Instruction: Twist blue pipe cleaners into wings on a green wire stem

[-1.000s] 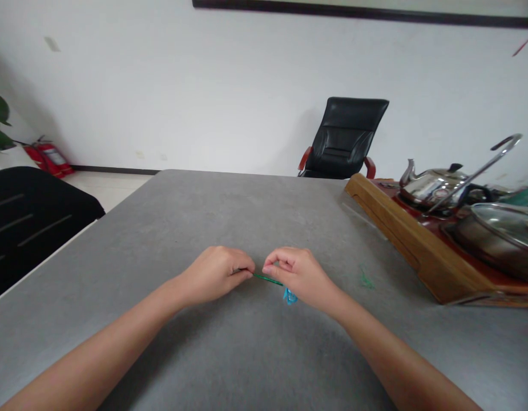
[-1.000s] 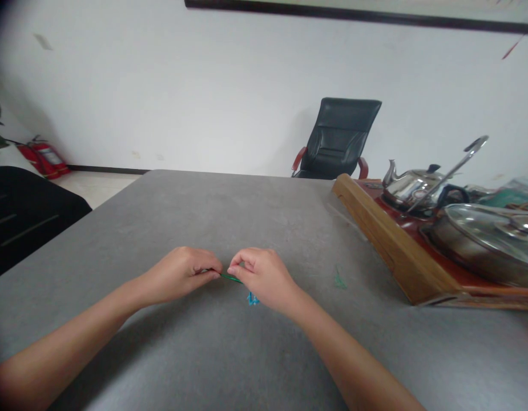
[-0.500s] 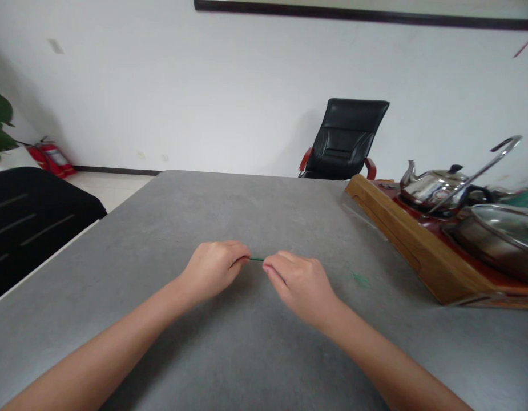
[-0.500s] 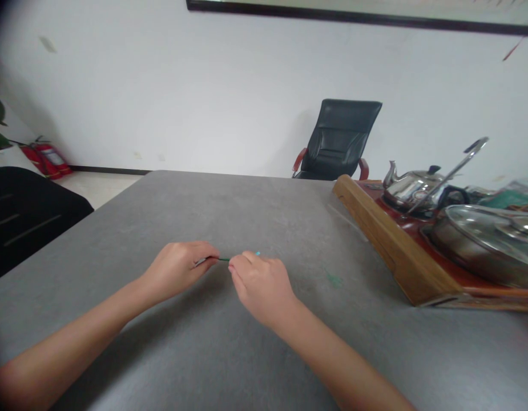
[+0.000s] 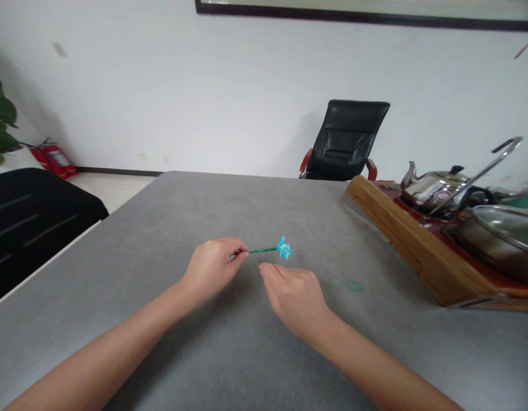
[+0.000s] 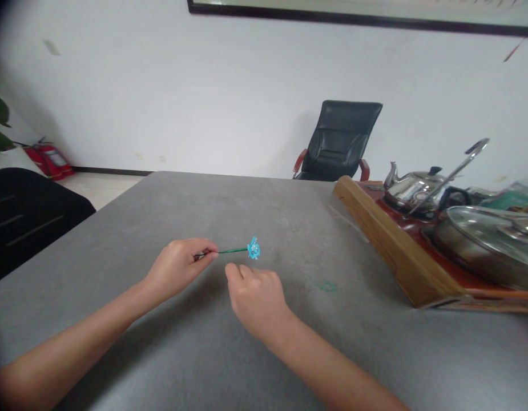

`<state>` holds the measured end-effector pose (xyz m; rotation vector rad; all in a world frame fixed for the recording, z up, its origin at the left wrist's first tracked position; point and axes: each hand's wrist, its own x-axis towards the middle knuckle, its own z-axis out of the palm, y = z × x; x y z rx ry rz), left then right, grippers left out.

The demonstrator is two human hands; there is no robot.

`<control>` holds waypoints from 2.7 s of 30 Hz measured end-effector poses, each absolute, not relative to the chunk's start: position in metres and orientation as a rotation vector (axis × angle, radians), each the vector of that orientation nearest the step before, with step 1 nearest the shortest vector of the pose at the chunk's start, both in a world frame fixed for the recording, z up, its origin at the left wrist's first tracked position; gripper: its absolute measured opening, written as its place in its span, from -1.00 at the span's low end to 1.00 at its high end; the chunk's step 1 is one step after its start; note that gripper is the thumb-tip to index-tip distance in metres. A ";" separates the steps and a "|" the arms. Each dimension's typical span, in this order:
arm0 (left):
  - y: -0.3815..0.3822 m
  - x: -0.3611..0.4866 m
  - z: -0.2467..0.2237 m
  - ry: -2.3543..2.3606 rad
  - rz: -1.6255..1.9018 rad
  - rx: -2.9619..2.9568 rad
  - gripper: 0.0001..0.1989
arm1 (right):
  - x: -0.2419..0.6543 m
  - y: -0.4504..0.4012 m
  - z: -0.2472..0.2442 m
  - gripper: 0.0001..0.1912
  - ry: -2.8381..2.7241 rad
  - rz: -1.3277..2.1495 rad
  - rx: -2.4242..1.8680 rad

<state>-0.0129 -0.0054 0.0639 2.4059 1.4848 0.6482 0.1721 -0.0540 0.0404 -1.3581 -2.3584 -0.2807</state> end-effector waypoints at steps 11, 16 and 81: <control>-0.003 -0.014 0.063 1.340 0.804 2.021 -0.85 | 0.171 -0.051 0.032 -0.79 -2.272 -0.097 -1.504; -0.001 -0.013 0.062 1.238 0.814 1.880 -0.85 | 0.173 -0.047 0.031 -0.78 -2.225 0.068 -1.496; -0.005 -0.019 0.071 1.439 0.695 2.499 -0.83 | 0.183 -0.049 0.054 -0.85 -2.111 0.256 -1.221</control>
